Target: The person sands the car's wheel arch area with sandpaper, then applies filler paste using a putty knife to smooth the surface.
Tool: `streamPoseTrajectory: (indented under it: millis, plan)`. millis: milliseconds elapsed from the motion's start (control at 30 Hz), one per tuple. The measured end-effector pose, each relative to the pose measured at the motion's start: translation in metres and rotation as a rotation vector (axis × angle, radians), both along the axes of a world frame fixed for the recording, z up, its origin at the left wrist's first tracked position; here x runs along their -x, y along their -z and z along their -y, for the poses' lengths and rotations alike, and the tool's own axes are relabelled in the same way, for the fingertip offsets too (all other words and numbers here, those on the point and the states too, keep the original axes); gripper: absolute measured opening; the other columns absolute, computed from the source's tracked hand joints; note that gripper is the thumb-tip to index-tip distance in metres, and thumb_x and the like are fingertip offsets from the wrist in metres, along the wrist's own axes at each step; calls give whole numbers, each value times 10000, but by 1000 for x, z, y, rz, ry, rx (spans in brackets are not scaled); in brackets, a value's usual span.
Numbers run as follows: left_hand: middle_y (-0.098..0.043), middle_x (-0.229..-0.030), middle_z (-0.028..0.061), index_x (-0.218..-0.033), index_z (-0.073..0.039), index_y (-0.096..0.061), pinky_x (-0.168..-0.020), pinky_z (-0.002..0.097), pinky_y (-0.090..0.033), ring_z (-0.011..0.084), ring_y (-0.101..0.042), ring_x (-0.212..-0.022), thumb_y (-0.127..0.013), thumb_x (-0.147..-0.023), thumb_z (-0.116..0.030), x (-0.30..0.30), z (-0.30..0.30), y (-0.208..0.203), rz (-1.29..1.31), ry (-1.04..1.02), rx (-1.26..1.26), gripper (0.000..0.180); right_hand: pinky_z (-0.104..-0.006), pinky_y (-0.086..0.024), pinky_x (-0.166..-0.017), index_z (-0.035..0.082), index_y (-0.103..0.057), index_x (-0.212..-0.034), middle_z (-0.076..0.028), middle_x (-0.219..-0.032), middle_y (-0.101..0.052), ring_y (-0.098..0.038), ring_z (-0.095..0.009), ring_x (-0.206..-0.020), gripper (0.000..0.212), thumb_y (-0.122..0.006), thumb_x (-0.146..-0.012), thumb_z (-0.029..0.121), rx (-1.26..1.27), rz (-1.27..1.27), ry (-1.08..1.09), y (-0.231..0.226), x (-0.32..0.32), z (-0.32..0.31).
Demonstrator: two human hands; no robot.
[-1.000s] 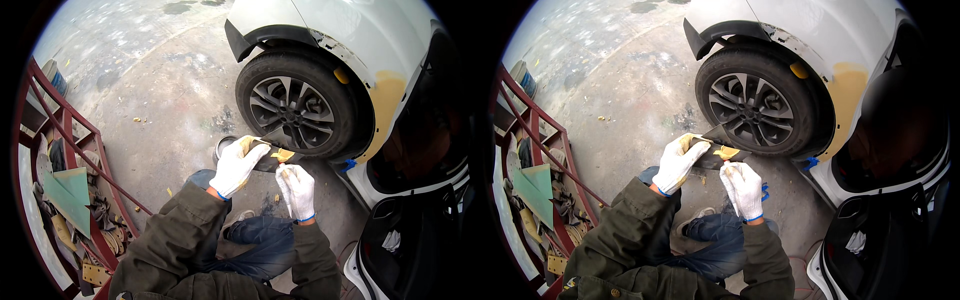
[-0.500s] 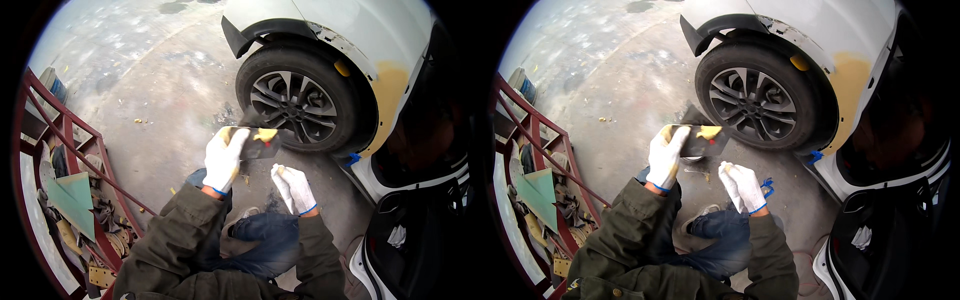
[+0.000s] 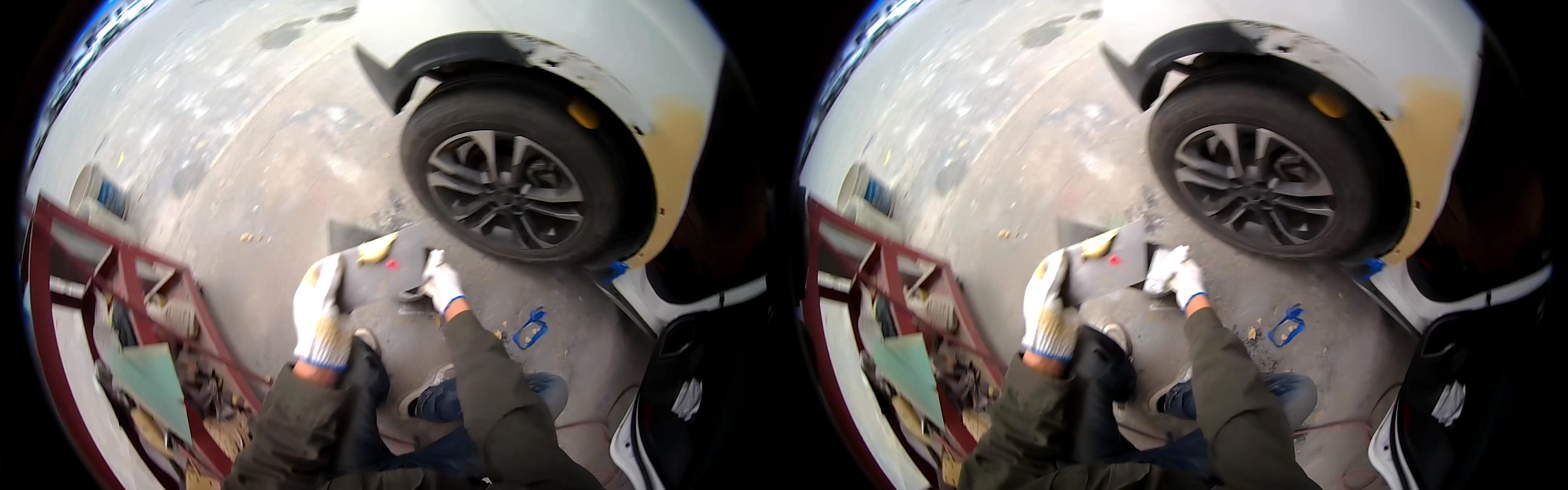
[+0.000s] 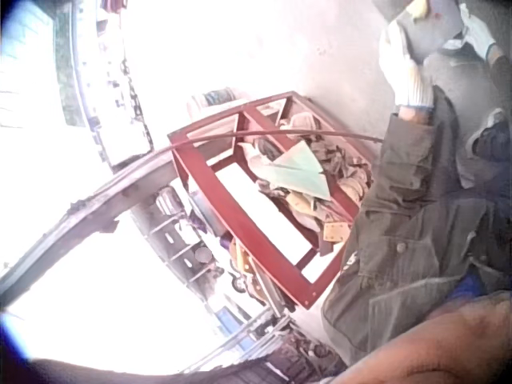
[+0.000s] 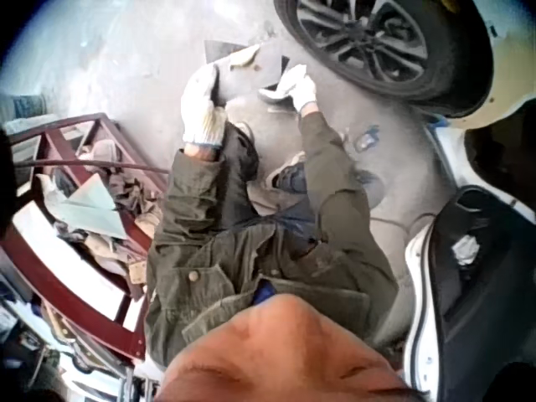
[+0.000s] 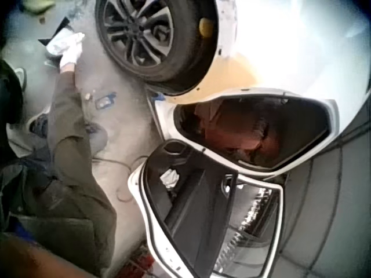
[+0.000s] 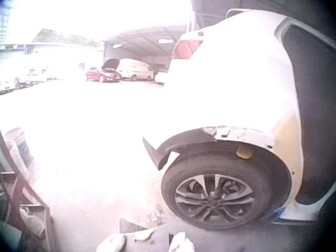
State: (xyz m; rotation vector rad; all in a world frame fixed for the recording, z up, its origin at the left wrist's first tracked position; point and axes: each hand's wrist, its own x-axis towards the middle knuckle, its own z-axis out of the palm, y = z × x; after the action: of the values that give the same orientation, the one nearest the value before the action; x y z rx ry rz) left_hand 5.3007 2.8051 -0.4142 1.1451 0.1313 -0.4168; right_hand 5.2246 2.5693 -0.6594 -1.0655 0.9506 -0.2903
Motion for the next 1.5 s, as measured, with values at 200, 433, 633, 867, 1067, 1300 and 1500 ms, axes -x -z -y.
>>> streamPoseTrajectory:
  millis: [200, 433, 633, 867, 1067, 1300, 1500]
  plan:
    - [-683, -1132, 107, -1176, -2, -637, -905, 315, -518, 188, -647, -1019, -553, -1021, -248, -2, -19, 6, -26, 86, 175, 302, -427, -453, -1020, 22, -553, -1306, -200, -1303, -604, -567, -360, -1218, 516, -631, -941, 379, 968, -324, -204, -75, 33, 48]
    - [-682, -1020, 72, -1110, -30, -642, -822, 340, -560, 182, -661, -911, -611, -983, -245, -4, -4, 11, -22, 54, 99, 252, -534, -318, -1153, -9, -545, -1347, -227, -1393, -524, -480, -387, -1323, 743, -440, -953, 613, 2528, -246, -205, -402, 80, 178]
    - [-673, -883, -28, -1070, -19, -695, -515, 180, -247, 15, -346, -578, -520, -1031, -279, 10, 30, -4, 24, 193, -16, 316, -434, -127, -1242, 93, -348, -1517, -129, -1597, -288, -206, -301, -1499, 932, -475, -862, 742, 2865, -498, -331, -518, -26, 239]
    - [-713, -1008, -19, -1127, 12, -694, -514, 165, -224, -12, -323, -576, -504, -1033, -282, 13, 44, -5, 67, 268, -168, 363, -399, -201, -1239, 135, -386, -1505, -105, -1560, -364, -297, -286, -1465, 1014, -617, -722, 737, 2682, -153, -331, -498, 25, 256]
    - [-647, -876, -59, -1079, -11, -705, -549, 172, -245, 0, -347, -620, -530, -1023, -274, 10, 35, 8, 28, 124, -137, 320, -454, -327, -1193, 156, -438, -1470, -98, -1506, -428, -370, -330, -1417, 1046, -693, -609, 692, 2672, -118, -290, -486, 54, 267]
    - [-436, -704, -100, -982, -84, -680, -552, 190, -255, 7, -342, -622, -579, -1009, -265, 11, 26, -11, 20, 118, -164, 209, -495, -341, -1175, 122, -452, -1440, -117, -1439, -490, -407, -349, -1391, 892, -484, -809, 751, 2759, -169, -283, -460, 89, 283]
    - [-412, -688, -113, -964, -92, -684, -541, 191, -227, 9, -310, -591, -551, -1019, -282, 11, 23, -15, 14, 61, -198, 238, -502, -320, -1180, 126, -440, -1454, -122, -1471, -467, -376, -345, -1412, 911, -517, -797, 753, 2763, -289, -216, -462, 76, 270]
